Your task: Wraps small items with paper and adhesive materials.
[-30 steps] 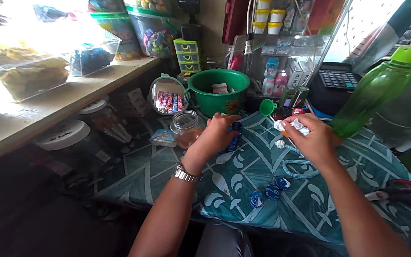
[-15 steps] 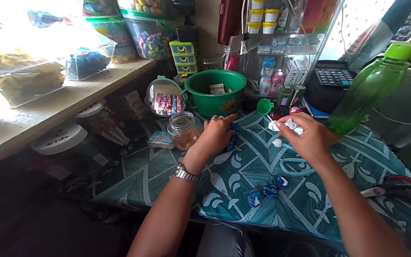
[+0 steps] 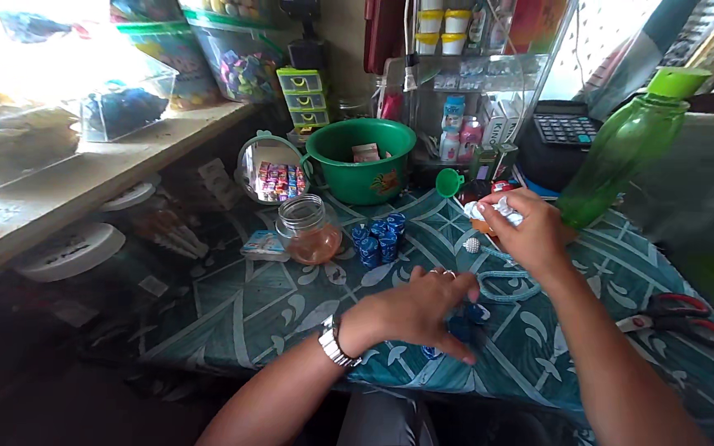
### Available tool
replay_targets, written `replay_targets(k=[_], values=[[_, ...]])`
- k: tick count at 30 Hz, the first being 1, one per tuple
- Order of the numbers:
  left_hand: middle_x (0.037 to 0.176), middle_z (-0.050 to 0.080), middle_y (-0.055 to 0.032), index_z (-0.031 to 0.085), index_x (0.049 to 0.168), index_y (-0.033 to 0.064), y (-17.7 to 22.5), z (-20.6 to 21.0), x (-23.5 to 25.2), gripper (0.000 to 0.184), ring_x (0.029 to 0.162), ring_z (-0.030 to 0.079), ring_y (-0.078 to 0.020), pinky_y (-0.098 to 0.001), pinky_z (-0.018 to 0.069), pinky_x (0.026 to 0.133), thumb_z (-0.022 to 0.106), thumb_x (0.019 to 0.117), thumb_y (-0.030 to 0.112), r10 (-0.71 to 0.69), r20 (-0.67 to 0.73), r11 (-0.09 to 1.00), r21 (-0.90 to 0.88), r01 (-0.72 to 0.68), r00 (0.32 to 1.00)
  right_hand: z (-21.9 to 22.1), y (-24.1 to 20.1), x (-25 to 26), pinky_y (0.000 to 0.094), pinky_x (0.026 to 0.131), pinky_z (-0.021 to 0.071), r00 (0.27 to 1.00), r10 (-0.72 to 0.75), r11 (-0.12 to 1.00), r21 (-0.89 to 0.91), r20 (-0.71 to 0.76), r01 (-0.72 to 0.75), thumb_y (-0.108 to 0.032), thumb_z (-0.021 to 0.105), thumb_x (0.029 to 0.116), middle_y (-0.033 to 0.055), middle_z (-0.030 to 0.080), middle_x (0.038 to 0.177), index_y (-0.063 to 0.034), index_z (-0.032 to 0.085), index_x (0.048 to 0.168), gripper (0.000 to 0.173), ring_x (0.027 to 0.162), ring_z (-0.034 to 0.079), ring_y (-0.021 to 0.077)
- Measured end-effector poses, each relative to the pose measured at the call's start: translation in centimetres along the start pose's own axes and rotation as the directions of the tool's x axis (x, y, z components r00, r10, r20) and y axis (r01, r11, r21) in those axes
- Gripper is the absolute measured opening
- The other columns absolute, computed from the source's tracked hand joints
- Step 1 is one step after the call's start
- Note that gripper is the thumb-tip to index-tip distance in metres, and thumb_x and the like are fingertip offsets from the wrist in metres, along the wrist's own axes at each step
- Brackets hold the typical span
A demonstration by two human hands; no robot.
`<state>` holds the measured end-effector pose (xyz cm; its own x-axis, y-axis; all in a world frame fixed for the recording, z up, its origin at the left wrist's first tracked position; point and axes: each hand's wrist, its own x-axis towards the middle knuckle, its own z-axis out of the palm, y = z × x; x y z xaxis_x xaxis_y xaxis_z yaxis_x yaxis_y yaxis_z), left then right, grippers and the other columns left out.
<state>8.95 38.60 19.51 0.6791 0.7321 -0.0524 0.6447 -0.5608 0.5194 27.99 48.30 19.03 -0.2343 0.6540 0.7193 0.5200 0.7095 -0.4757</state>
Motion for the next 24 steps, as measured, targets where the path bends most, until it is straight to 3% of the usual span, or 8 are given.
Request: replay_targets(k=[2, 4, 7, 11, 13, 16, 19, 24], values=[[0.109, 0.066, -0.0179, 0.051, 0.132, 0.0022, 0.1, 0.0, 0.1, 0.062, 0.11, 0.059, -0.0394, -0.0681, 0.0339, 0.1, 0.083, 0.0852, 0.027, -0.022, 0.032, 1.0, 0.023, 0.022, 0.999, 0.1, 0.1, 0.0, 0.0406, 0.08, 0.0559, 1.0, 0.01, 1.0, -0.01, 0.003, -0.01, -0.015, 0.07, 0.0963, 0.0155, 0.069, 0.102, -0.0023, 0.076, 0.104, 0.016, 0.091, 0.067, 0.0242], [0.108, 0.068, -0.0177, 0.051, 0.132, 0.0011, -0.3, 0.0, 0.0, 0.057, 0.106, 0.063, -0.0374, -0.0658, 0.0392, 0.098, 0.081, 0.0866, 0.018, 0.016, -0.006, 1.0, -0.02, -0.016, 1.0, 0.1, 0.2, 0.0, 0.0407, 0.08, 0.0559, 1.0, 0.025, 1.0, -0.009, 0.008, -0.025, -0.016, 0.07, 0.0963, 0.0147, 0.069, 0.102, -0.0035, 0.076, 0.104, 0.016, 0.091, 0.067, 0.0235], [0.111, 0.068, -0.0206, 0.052, 0.133, -0.0049, -0.8, -0.4, 0.0, 0.052, 0.101, 0.068, -0.0284, -0.0446, 0.0555, 0.09, 0.075, 0.0881, 0.01, 0.081, -0.24, 0.984, -0.136, -0.117, 0.967, -0.1, 0.0, 0.2, 0.0405, 0.08, 0.0558, 0.999, 0.03, 0.999, 0.034, -0.014, -0.03, -0.017, 0.07, 0.0965, 0.0152, 0.07, 0.103, -0.0028, 0.076, 0.105, 0.018, 0.092, 0.067, 0.0231], [0.115, 0.064, -0.0185, 0.051, 0.135, -0.0039, -2.0, -1.1, 0.5, 0.05, 0.096, 0.07, -0.0202, -0.0343, 0.0607, 0.082, 0.069, 0.0888, 0.003, -0.029, -0.624, 0.956, -0.246, -0.161, 0.781, -0.6, -0.2, 0.2, 0.0287, 0.083, 0.055, 0.999, 0.021, 0.985, 0.17, -0.04, -0.013, -0.02, 0.066, 0.0986, 0.0094, 0.07, 0.105, -0.0033, 0.075, 0.108, 0.021, 0.094, 0.066, 0.0106], [0.116, 0.062, -0.0161, 0.048, 0.14, 0.0002, -2.6, -1.4, 0.7, 0.056, 0.096, 0.068, -0.0189, -0.033, 0.0602, 0.08, 0.071, 0.0885, 0.003, -0.053, -0.716, 0.964, -0.219, -0.151, 0.696, -0.2, -0.9, -0.1, 0.0222, 0.081, 0.0549, 1.0, -0.019, 0.97, 0.24, -0.022, 0.023, -0.021, 0.065, 0.0986, 0.0054, 0.07, 0.103, -0.0044, 0.074, 0.108, 0.021, 0.092, 0.065, 0.0046], [0.116, 0.065, -0.0147, 0.042, 0.145, 0.0001, -2.9, -1.3, 1.0, 0.065, 0.098, 0.07, -0.0167, -0.0318, 0.0601, 0.085, 0.074, 0.0889, 0.002, -0.05, -0.765, 0.953, -0.228, -0.197, 0.642, 1.4, -1.6, -0.8, 0.022, 0.08, 0.0549, 0.991, -0.129, 0.945, 0.308, 0.034, 0.112, -0.019, 0.07, 0.094, 0.0055, 0.069, 0.102, -0.0048, 0.075, 0.106, 0.02, 0.092, 0.065, 0.006], [0.114, 0.066, -0.0112, 0.036, 0.15, 0.0036, -2.8, -1.3, 1.1, 0.075, 0.099, 0.07, -0.0146, -0.0308, 0.0597, 0.087, 0.074, 0.0863, -0.007, -0.063, -0.751, 0.918, -0.303, -0.258, 0.657, 2.2, -1.5, -1.2, 0.0174, 0.08, 0.0541, 0.985, -0.162, 0.937, 0.321, 0.052, 0.137, -0.017, 0.074, 0.0899, 0.0043, 0.067, 0.1, -0.0069, 0.076, 0.102, 0.016, 0.094, 0.064, 0.0043], [0.112, 0.068, -0.0085, 0.036, 0.148, 0.0066, -2.9, -1.3, 1.3, 0.075, 0.094, 0.07, -0.0128, -0.0294, 0.06, 0.083, 0.076, 0.086, -0.004, -0.129, -0.718, 0.898, -0.377, -0.226, 0.684, 1.5, -0.7, -0.8, 0.0287, 0.079, 0.0547, 0.986, -0.144, 0.977, 0.149, -0.08, 0.154, -0.013, 0.073, 0.0911, 0.0119, 0.067, 0.1, -0.0027, 0.077, 0.1, 0.014, 0.091, 0.065, 0.0151]])
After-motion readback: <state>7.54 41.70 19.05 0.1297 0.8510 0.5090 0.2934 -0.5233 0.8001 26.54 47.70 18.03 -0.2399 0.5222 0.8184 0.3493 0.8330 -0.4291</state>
